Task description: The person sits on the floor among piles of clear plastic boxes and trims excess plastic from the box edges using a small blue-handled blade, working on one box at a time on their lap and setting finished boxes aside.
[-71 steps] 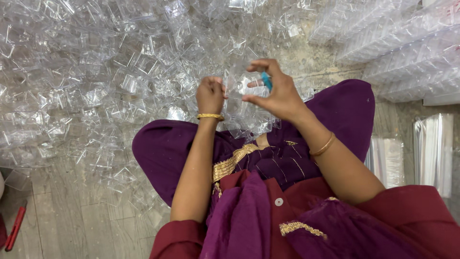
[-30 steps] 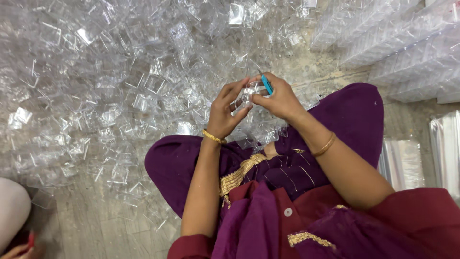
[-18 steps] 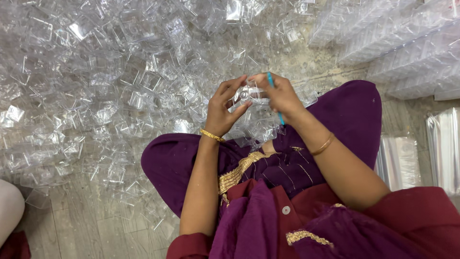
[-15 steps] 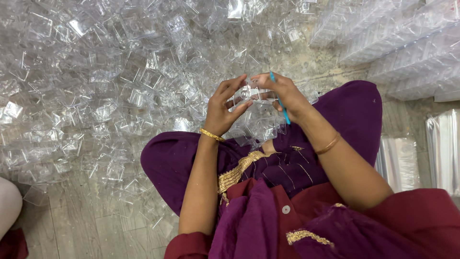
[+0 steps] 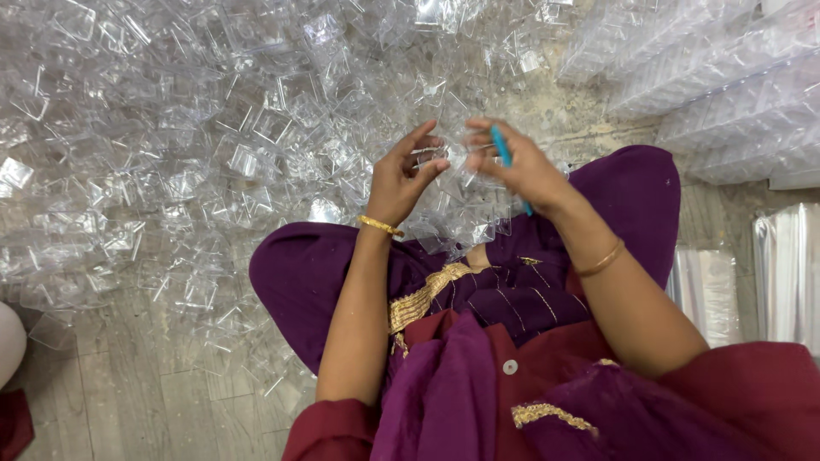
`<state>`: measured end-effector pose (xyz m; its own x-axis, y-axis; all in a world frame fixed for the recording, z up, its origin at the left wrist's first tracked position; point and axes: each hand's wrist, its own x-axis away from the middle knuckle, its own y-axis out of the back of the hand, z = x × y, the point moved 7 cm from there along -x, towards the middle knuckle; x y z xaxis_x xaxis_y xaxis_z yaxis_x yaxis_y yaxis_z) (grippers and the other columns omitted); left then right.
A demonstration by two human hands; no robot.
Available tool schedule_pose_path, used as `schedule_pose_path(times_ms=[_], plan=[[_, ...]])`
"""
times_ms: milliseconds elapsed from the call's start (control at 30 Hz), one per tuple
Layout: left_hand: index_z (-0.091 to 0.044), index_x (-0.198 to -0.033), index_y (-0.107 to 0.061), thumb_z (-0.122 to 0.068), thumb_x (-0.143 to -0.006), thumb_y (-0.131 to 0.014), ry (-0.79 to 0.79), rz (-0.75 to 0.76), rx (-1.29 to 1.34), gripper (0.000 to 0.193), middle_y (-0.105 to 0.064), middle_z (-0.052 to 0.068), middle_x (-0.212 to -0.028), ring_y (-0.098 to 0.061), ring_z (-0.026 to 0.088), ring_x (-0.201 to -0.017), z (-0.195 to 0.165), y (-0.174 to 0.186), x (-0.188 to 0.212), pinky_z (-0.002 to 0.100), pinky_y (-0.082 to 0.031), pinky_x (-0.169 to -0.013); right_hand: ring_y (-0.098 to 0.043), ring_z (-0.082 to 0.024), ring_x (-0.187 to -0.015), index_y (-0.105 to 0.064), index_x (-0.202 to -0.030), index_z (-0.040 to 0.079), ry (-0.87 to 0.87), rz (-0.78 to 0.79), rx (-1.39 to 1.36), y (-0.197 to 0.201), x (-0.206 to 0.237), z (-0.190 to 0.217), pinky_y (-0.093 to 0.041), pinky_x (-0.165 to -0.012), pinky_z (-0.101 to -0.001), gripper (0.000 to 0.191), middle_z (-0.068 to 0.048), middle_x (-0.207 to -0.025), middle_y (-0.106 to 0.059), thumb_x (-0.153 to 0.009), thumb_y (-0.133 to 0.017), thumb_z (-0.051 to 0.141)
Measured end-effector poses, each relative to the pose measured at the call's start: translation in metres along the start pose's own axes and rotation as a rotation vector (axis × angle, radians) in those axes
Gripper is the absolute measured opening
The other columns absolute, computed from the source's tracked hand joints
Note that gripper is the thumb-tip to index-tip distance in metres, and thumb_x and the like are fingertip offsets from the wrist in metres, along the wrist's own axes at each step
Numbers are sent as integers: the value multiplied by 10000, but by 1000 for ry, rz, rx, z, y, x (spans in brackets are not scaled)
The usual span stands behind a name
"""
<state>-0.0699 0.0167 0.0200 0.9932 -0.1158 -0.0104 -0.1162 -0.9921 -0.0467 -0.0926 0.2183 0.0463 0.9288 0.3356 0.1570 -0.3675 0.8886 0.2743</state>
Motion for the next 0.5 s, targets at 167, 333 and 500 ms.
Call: schedule_pose_path(times_ms=[167, 333, 500], plan=[[-29, -1457, -560, -350, -1053, -509, 110, -141, 547, 518, -719, 157, -1279, -705, 185, -983, 31, 6, -7, 298, -592, -889, -683, -46, -1060, -544, -1407, 1, 103, 29, -231, -19, 12, 19, -567, -816, -145, 689, -64, -1234, -699, -868, -842, 311], [10, -1300, -566, -189, -1062, -567, 84, -85, 664, 310, -630, 128, -1267, -664, 183, -1111, 42, -17, 6, 378, -587, -1024, -437, 8, -539, -559, -1415, 9, -137, -27, -445, -31, 19, 7, -329, -434, -166, 678, -38, -1031, -678, -868, -825, 306], [-9, -1162, -577, -147, -1066, -586, 106, -126, 870, 168, -685, 160, -1208, -683, 230, -1116, 51, -16, 7, 383, -556, -1028, -458, 13, -563, -556, -1379, 24, -159, -35, -401, -44, 20, 1, -325, -427, -167, 679, -27, -1060, -695, -832, -827, 323]])
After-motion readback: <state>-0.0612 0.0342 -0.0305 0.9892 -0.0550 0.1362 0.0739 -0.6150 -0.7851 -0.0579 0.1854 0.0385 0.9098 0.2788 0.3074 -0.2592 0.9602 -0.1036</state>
